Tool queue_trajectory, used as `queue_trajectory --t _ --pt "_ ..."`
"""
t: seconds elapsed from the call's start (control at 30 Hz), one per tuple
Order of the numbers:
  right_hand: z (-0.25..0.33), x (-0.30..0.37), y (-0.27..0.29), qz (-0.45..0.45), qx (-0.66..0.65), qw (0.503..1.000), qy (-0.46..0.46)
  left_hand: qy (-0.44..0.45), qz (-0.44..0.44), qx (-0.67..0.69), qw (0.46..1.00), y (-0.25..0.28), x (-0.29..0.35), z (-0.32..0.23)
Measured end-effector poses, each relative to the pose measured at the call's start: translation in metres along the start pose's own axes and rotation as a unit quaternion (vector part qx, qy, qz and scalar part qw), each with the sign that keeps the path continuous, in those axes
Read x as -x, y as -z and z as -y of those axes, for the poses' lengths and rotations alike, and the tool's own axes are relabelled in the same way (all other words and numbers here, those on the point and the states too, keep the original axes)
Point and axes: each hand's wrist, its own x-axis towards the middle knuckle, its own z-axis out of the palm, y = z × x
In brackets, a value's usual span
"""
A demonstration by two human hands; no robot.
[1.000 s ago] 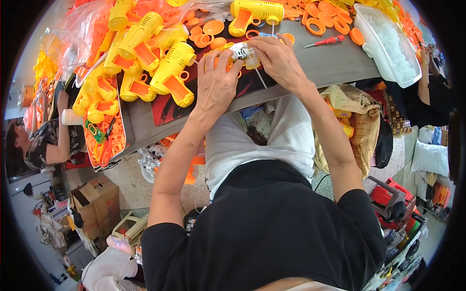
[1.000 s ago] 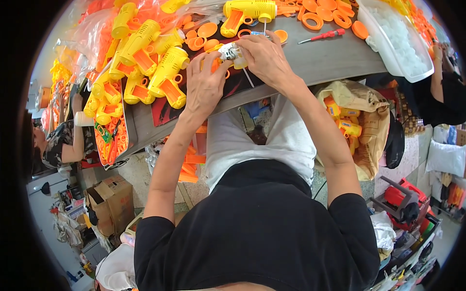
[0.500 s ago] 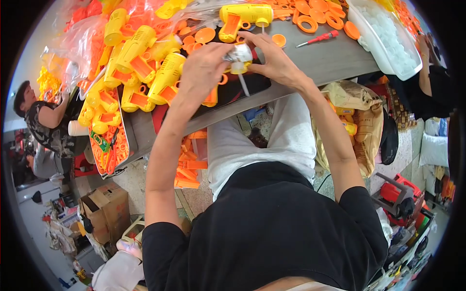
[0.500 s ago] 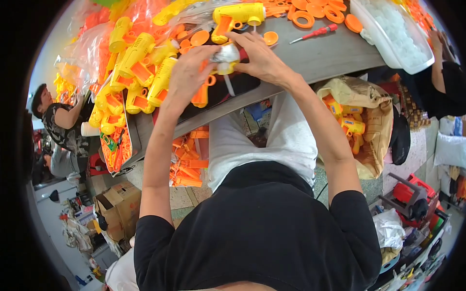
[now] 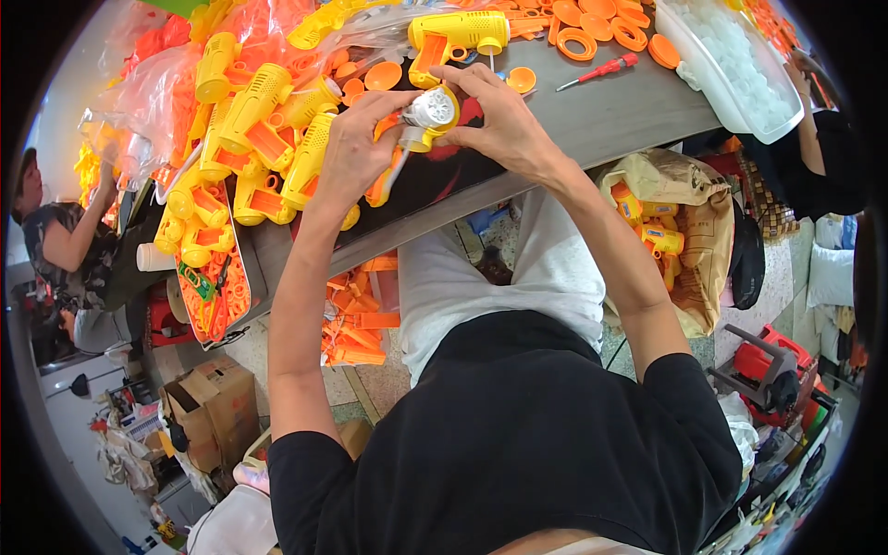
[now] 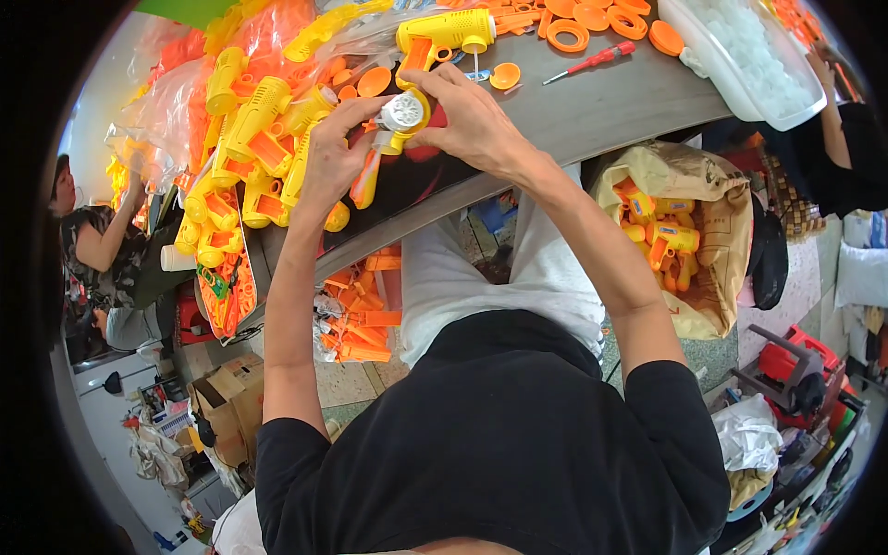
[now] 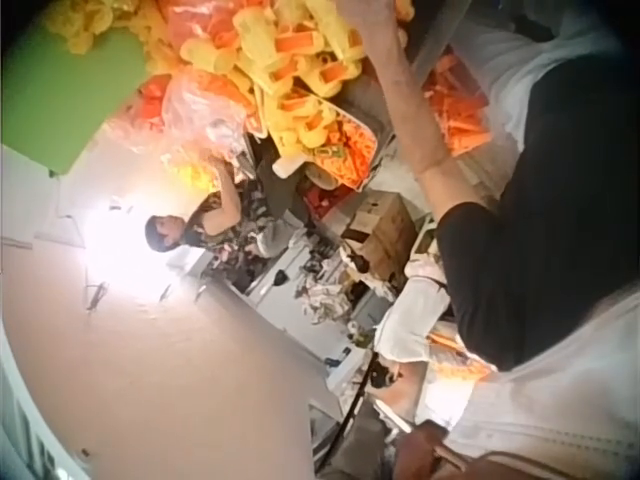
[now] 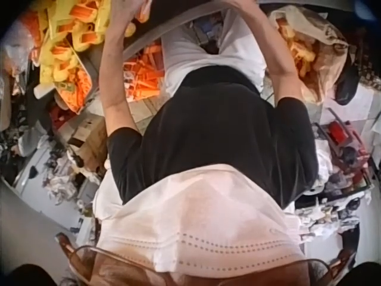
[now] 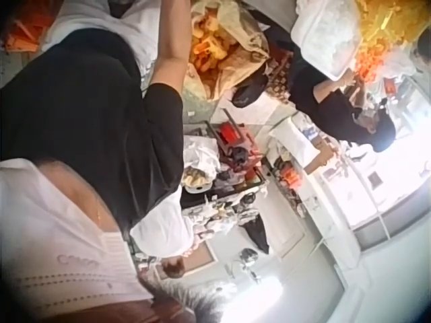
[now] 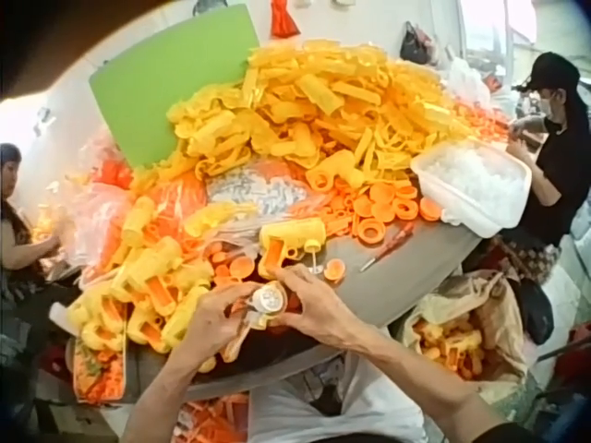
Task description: Assembling components of yellow and orange plastic toy guns at a workbench.
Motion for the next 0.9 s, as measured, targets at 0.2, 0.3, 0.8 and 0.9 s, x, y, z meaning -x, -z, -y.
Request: queue_trajectory --t 0.2,0.3,0.8,0.9 --pt "-0.038 0.014 0.011 0.058 0.133 0.989 0.010 -0.064 -0.031 -0.078 0.994 -0.037 0.004 0.011" --pt "-0.040 0.024 0.017 0.039 0.108 0.993 0.025 0.000 -0.052 -0.096 0.994 -0.047 0.010 0.014" --pt "-0.114 -0.093 0.049 -0.048 0.312 0.948 0.048 -0.033 -0.084 -0.117 0.989 -0.053 0.043 0.004" --pt "-0.120 -0.101 0.050 0.034 0.350 0.936 -0.008 -0.039 -0.078 -0.150 0.985 -0.053 0.044 0.003"
